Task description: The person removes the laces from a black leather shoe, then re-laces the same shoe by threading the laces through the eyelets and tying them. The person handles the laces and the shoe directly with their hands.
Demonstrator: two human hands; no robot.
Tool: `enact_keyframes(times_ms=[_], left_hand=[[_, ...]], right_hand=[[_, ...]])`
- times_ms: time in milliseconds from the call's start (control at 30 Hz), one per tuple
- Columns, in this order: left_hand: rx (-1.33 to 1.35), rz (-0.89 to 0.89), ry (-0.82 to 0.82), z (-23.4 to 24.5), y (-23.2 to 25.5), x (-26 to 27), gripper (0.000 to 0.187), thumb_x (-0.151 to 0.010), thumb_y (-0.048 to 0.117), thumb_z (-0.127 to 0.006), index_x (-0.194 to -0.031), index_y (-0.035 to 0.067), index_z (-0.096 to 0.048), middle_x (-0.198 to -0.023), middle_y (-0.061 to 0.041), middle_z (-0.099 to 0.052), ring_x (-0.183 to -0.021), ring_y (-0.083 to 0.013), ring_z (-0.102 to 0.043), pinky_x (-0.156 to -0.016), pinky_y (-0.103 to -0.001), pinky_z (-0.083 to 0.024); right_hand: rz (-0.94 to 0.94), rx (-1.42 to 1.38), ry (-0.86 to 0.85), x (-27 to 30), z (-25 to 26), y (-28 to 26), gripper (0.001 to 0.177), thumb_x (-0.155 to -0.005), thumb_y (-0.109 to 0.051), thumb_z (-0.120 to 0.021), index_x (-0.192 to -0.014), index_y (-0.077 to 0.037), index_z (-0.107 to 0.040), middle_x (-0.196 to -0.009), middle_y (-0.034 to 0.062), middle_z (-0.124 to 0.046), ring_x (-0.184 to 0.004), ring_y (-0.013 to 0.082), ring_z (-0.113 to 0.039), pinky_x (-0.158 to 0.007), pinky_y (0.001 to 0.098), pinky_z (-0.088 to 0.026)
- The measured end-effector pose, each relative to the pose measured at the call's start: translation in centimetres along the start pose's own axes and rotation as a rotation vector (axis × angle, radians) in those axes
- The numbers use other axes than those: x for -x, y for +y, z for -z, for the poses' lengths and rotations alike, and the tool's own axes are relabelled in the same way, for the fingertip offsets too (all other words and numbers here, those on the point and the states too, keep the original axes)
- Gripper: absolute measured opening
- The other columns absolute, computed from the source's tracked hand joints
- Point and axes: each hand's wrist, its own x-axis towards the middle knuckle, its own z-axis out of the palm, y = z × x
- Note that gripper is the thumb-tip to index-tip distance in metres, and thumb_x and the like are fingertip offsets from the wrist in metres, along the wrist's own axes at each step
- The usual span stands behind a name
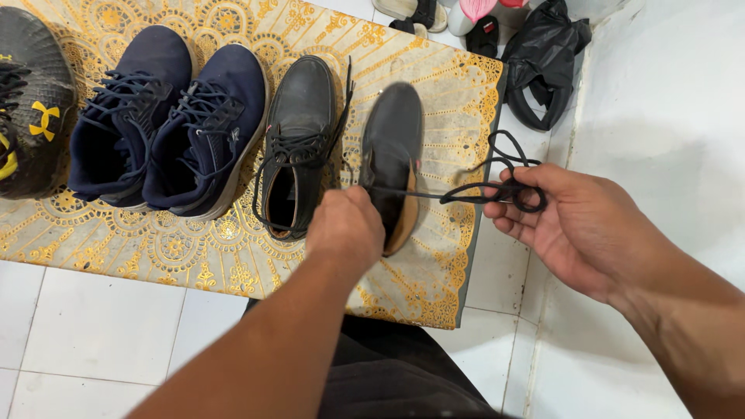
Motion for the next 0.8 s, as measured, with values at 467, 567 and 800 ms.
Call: enact_keyframes(times_ms=[467, 567, 800], left_hand=[[-0.177, -0.055, -0.177, 3.7, 0.6, 0.1, 0.041, -0.095, 0.032, -0.067, -0.122, 0.001, -0.066, -0.129, -0.023, -0.066, -0.122, -0.0391, -0.065, -0.099, -0.047, -0.054], [-0.142, -0.101, -0.089, 6.1, 1.9, 0.6, 0.032, -0.090, 0.015, -0.066, -0.120, 0.004, -0.066, -0.130, -0.021, -0.065, -0.122, -0.0367, -0.064, -0.100, -0.044, -0.054], [0.410, -0.593, 0.163, 10.7, 4.4, 1.0, 0.033, -0.088, 0.002, -0.056, -0.121, 0.004, -0.053, -0.105, -0.017, -0.077, -0.102, -0.0341, -0.070, -0.087, -0.042, -0.054]], right_hand=[[0.063, -0.002, -0.052, 0.5, -1.9, -2.1, 0.021, -0.098, -0.017, -0.056, -0.105, 0.000, -0.066, -0.102, 0.0110, -0.069, -0.094, 0.0200, -0.064, -0.092, 0.0364, -0.052], [0.108, -0.017, -0.081, 0.8, -2.2, -2.6, 0.018, -0.099, -0.019, -0.059, -0.108, -0.004, -0.064, -0.104, 0.0092, -0.068, -0.095, 0.0191, -0.063, -0.094, 0.0363, -0.052], [0.157, 0.007, -0.098, 1.5, -3.6, -4.0, 0.020, -0.092, -0.010, -0.061, -0.112, -0.008, -0.063, -0.109, 0.0090, -0.072, -0.104, 0.0174, -0.067, -0.099, 0.0364, -0.051]])
